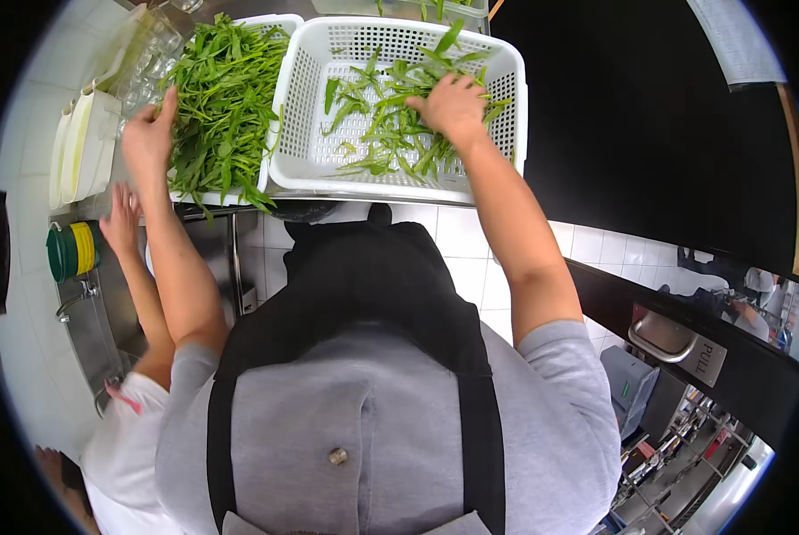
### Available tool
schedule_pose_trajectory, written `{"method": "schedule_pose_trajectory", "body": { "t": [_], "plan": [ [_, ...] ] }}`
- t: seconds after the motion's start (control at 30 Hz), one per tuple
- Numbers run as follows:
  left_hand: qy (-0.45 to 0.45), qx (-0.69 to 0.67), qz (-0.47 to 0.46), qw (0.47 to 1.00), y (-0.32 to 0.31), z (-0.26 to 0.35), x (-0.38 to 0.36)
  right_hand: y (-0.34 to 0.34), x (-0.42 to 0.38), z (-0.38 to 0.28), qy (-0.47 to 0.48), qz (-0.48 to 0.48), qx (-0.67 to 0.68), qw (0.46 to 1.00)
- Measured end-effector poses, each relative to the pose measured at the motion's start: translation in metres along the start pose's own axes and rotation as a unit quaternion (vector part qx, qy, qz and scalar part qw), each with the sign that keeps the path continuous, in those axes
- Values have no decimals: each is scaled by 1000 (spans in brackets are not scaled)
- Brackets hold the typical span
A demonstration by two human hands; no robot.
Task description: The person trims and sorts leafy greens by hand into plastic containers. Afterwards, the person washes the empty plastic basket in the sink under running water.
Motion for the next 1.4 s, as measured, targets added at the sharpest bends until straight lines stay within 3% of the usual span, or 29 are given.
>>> {"method": "schedule_pose_trajectory", "body": {
  "t": [0.03,0.1,0.13,0.17,0.2,0.27,0.33,0.43,0.47,0.5,0.53,0.63,0.73,0.77,0.8,0.9,0.93,1.0,1.07,1.13,1.27,1.33,1.4],
  "plan": [
    [-4,-33,0,999,11,8,-15,6,-8,-4,2,-1,-1,1000],
    [18,-74,-187,979,27,28,-53,19,-11,-24,145,-138,120,972],
    [29,-102,-275,956,24,32,-76,35,1,-25,154,-132,121,972],
    [53,-88,-362,926,19,39,-96,49,13,-22,154,-257,174,938],
    [5,-78,-406,911,4,33,-115,54,21,-23,154,-377,223,886],
    [11,-70,-440,895,-7,35,-144,45,34,-39,141,-395,202,885],
    [-24,-156,-360,920,-17,33,-165,32,35,-60,127,-229,192,946],
    [30,-201,-375,904,-11,37,-170,30,16,-107,152,-199,203,947],
    [-116,-190,-237,946,-8,39,-165,34,4,-120,185,-177,184,949],
    [-258,-169,-92,947,-5,40,-164,37,-7,-130,245,-175,150,942],
    [-254,-166,-89,949,-12,36,-160,42,-8,-131,251,-174,152,940],
    [-209,-168,-110,957,-41,24,-144,48,-12,-117,382,-270,203,860],
    [-221,-129,-134,957,-45,28,-137,75,-5,-93,406,-350,173,826],
    [-221,-120,-137,958,-42,34,-137,75,-6,-87,415,-230,189,860],
    [-223,-123,-139,957,-45,34,-135,81,-7,-84,411,-231,187,862],
    [-218,-148,-187,947,-56,26,-122,113,-10,-72,344,-205,240,884],
    [-220,-149,-189,945,-43,25,-119,119,-15,-67,341,-206,239,885],
    [-168,-203,-219,939,-9,18,-103,130,-19,-51,250,-169,314,900],
    [-195,-232,-137,943,30,3,-83,129,-20,-33,222,-149,336,903],
    [-256,-196,-44,946,53,-19,-58,124,-17,-8,108,-110,371,916],
    [-317,-90,-68,942,26,-58,-32,86,-9,20,-9,-166,347,923],
    [-348,-38,-15,937,26,-57,-40,38,-4,29,-1,-163,317,934],
    [-309,-75,-9,948,41,-40,-66,17,-10,32,-46,-226,248,941]
  ]
}}
Point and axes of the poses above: each hand's wrist, its own x-axis towards the middle knuckle, its own y-axis out of the back of the hand, z = x × y, the point moved 3 cm from there along x, towards the middle knuckle, and after that the axes turned 1 degree about z, right-handed, at the moved point
